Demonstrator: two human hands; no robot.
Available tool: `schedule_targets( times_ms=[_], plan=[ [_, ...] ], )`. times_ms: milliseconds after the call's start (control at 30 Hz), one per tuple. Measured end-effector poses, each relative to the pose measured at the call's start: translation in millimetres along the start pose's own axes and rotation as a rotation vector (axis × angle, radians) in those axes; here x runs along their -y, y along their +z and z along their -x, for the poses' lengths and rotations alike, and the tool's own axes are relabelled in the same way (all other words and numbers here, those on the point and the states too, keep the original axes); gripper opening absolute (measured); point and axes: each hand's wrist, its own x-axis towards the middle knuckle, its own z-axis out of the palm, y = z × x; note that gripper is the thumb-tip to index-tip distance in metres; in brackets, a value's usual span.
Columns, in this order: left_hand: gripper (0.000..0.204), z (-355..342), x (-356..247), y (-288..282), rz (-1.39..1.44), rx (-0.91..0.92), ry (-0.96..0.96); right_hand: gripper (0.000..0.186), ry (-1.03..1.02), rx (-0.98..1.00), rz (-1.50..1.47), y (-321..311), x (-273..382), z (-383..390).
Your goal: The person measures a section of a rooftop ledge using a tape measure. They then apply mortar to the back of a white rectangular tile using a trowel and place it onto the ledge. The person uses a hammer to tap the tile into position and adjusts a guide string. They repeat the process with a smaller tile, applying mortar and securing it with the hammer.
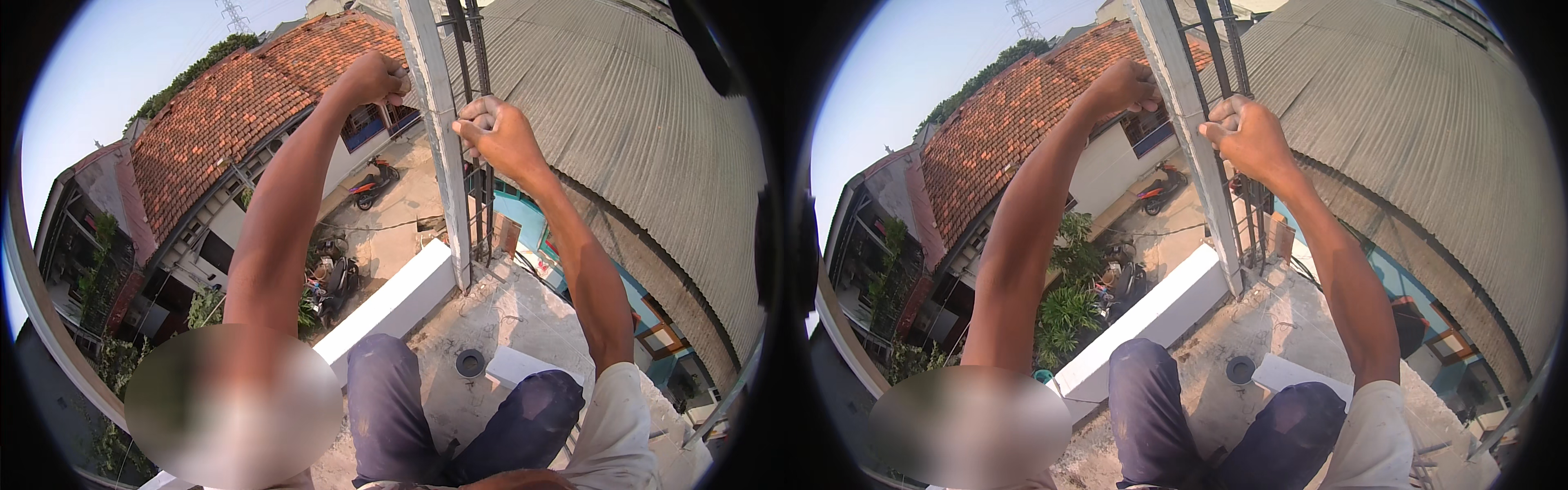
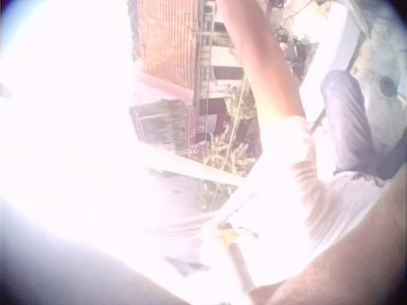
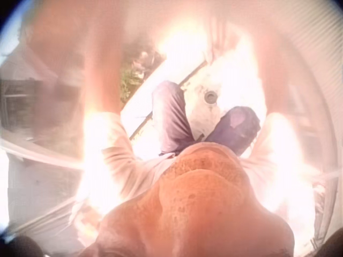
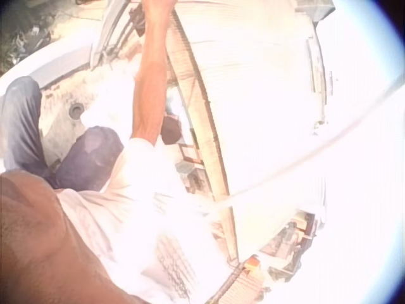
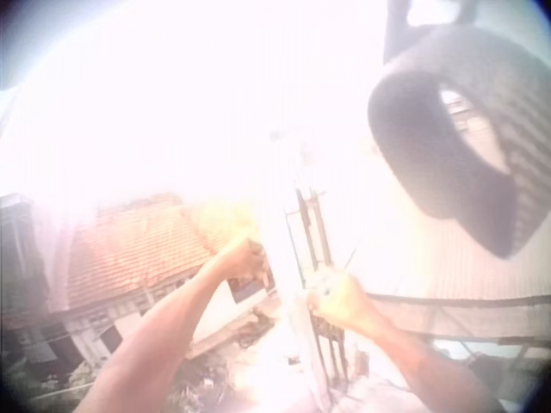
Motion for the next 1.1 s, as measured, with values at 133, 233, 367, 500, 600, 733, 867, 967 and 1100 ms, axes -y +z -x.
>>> schedule_targets(
  times_ms=[133,233,367,500,600,733,867,967,1100],
  plan=[
    [0.020,-5,-6,19,0.115,0.067,0.043,0.023,0.002,-0.036,-0.083,-15,-24,7],
    [0.024,-8,14,18,0.128,0.081,0.036,0.027,0.019,0.007,-0.208,-9,-24,31],
    [0.022,-1,12,8,0.157,0.073,0.120,0.026,-0.096,0.044,-0.281,-4,-47,77],
    [0.017,-2,7,12,0.064,-0.011,0.242,0.028,-0.067,0.107,-0.207,-12,-67,127],
    [0.019,0,24,5,0.283,-0.018,0.213,0.028,0.001,0.182,-0.280,-4,-84,155],
    [0.022,-2,33,27,0.653,-0.043,0.041,0.027,0.015,0.209,-0.306,-5,-111,183],
    [0.013,-6,48,39,0.794,-0.163,0.028,0.030,0.068,0.271,-0.339,-2,-128,197],
    [0.009,1,57,37,0.795,-0.167,-0.046,0.031,0.105,0.299,-0.327,-1,-135,200],
    [0.017,4,29,57,0.956,-0.118,-0.036,0.032,0.177,0.300,-0.309,-5,-143,207]
  ],
)
